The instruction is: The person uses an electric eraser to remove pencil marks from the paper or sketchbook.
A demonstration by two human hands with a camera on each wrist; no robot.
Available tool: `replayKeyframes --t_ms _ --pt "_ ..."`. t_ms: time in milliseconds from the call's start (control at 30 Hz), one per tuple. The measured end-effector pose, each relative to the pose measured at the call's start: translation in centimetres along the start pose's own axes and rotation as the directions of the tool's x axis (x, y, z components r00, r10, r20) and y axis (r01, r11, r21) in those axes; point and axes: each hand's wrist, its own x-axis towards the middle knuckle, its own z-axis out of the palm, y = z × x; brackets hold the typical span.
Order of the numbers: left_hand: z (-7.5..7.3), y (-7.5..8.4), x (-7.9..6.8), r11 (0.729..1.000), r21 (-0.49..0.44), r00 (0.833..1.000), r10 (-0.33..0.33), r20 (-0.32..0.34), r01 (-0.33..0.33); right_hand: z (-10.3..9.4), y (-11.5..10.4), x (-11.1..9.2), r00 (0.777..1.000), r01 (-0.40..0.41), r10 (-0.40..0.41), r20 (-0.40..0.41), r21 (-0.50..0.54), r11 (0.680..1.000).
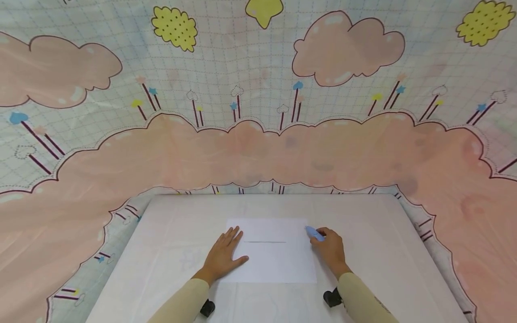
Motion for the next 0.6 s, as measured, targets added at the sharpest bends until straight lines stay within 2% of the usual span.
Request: replayKeyframes --t_ms 267,467,600 --pt "-0.1 -0.1 -0.1 1.000 -0.014 1.000 0.000 0.016 0.000 0.5 -0.4 -0.1 0.999 -0.011 0.010 0.040 0.031 0.999" --pt "0.1 -0.4 0.1 1.000 -0.004 0.999 -0.005 0.036 0.005 0.9 -0.6 0.1 0.997 0.021 -0.023 0.072 0.032 0.999" --pt "-0.1 -0.3 0.2 0.999 -0.035 1.000 0.000 0.028 0.001 1.3 -0.7 0.3 0.993 0.058 -0.062 0.098 0.046 0.997"
